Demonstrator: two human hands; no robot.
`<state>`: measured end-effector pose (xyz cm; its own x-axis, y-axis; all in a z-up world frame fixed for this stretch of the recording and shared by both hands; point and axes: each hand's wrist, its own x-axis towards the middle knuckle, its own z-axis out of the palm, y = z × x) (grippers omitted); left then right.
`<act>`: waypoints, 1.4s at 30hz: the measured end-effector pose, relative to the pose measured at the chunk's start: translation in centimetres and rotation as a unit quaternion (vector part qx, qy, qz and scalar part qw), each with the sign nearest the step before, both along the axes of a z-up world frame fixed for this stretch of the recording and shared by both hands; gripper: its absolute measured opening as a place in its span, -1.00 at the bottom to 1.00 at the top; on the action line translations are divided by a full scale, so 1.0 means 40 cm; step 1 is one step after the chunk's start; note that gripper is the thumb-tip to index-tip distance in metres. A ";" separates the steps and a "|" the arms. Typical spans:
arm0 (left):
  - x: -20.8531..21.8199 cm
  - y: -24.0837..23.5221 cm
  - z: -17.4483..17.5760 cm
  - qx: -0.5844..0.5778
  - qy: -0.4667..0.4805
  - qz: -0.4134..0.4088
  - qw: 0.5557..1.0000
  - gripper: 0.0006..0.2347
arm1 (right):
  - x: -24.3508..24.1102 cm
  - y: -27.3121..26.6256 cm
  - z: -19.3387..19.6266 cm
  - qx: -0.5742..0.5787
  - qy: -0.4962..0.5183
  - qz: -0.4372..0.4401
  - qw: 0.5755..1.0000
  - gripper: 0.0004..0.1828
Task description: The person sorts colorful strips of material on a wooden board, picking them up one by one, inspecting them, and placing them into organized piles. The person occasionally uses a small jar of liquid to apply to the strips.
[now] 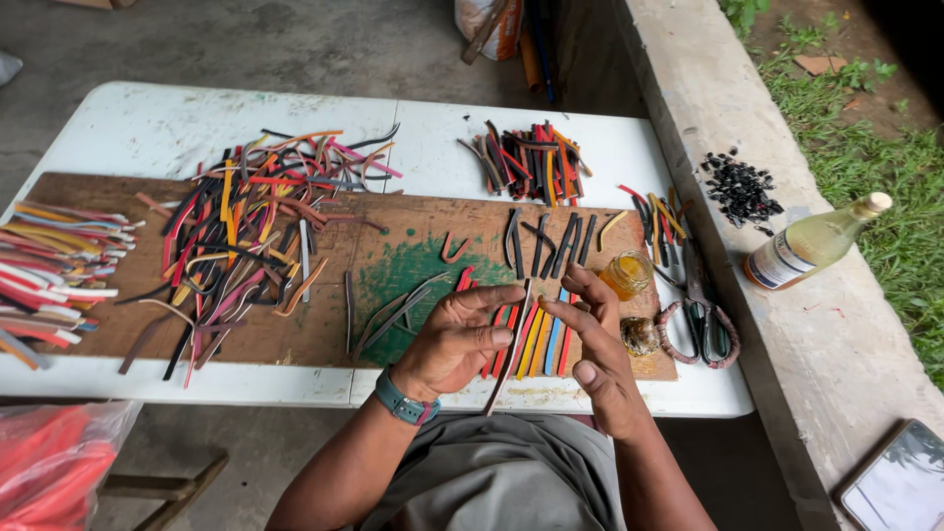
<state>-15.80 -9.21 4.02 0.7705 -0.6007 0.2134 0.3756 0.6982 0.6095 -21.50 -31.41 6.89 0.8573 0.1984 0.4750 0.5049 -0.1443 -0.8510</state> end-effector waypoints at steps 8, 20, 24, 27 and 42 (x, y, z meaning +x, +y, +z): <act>-0.006 -0.016 0.018 0.005 -0.014 -0.014 1.000 -0.60 | 0.003 -0.008 0.038 -0.137 -0.075 -0.116 0.981 -0.26; 0.016 -0.018 -0.013 0.009 -0.009 0.030 0.999 -0.59 | 0.000 -0.040 0.058 -0.301 -0.234 -0.154 0.912 -0.48; 0.029 0.011 -0.059 0.034 0.008 0.050 0.998 -0.60 | 0.081 -0.175 0.059 -0.413 -0.082 -0.309 0.853 -0.59; 0.024 0.016 -0.088 0.027 0.029 0.049 0.998 -0.60 | 0.177 -0.237 0.019 -0.520 -0.028 -0.284 0.805 -0.56; 0.041 -0.030 -0.078 -0.024 0.006 -0.005 1.000 -0.53 | 0.107 -0.188 0.028 -0.205 -0.014 -0.096 0.974 -0.41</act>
<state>-14.14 -10.42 0.91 0.7675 -0.5971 0.2332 0.3892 0.7232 0.5706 -17.20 -38.92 8.00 0.8852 0.2138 0.4132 0.4574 -0.5628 -0.6885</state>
